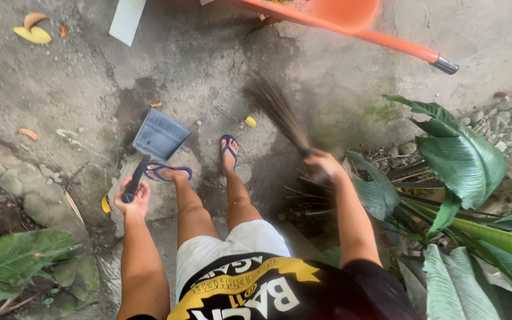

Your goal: The person sweeps debris from a paved outdoor area into a dustpan using a broom, then dumps the collected material into a wheelbarrow.

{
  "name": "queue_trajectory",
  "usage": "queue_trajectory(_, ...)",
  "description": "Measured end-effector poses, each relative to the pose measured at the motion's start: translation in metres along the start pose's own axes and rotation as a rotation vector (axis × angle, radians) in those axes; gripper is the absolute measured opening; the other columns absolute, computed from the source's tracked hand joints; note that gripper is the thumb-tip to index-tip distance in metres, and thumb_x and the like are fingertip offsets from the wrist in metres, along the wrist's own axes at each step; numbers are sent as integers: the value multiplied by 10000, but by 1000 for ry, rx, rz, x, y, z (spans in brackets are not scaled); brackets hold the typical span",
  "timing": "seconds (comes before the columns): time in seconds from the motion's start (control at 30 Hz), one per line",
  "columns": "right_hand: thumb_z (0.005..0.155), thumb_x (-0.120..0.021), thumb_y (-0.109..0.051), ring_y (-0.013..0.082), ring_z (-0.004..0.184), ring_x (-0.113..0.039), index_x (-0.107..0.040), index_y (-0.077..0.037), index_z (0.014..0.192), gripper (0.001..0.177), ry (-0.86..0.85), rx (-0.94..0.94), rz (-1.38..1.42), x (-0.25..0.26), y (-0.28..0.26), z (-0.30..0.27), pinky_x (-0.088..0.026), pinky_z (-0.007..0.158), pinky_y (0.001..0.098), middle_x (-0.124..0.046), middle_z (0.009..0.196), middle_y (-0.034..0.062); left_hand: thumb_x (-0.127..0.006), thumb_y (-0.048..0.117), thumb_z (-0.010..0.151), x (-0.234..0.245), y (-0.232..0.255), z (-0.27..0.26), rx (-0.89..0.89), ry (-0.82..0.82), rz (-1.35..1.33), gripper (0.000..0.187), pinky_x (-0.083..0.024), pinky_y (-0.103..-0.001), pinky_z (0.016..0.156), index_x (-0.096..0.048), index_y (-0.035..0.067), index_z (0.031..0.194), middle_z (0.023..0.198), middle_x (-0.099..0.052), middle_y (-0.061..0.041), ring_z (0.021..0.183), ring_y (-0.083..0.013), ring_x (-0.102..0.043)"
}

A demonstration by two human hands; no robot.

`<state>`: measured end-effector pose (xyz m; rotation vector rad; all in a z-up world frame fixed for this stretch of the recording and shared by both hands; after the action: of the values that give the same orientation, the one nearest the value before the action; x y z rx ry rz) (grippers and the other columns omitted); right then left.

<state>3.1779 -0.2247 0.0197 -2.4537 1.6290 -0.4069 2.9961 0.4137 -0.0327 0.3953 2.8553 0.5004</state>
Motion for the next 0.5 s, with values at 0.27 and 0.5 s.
queue_trajectory(0.27, 853, -766, -170, 205, 832, -663, -575, -98, 1429, 612, 18, 128, 576, -35, 31, -28, -561, 688, 352, -665, 1035, 59, -532, 346, 1021, 18, 21, 2, -188, -317, 262, 411, -573, -468, 996, -498, 260, 1421, 1407, -635, -190, 1192, -349, -716)
queue_trajectory(0.5, 844, -710, -371, 244, 685, -651, -634, -70, 1023, 359, 85, -234, 710, -148, 36, 38, -545, 607, 369, -662, 823, 111, -773, 95, 940, 4, 30, 4, -429, -57, 987, 383, -575, -389, 742, -639, 144, 1296, 1099, -699, -138, 916, -205, -674)
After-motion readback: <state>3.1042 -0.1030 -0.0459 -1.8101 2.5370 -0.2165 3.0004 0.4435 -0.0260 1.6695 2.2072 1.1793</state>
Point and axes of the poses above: each hand's wrist, its own z-axis towards the middle knuckle, its own x-axis out of the back of the hand, y = z × x, the point moved 2 cm from there along z, towards the middle knuckle
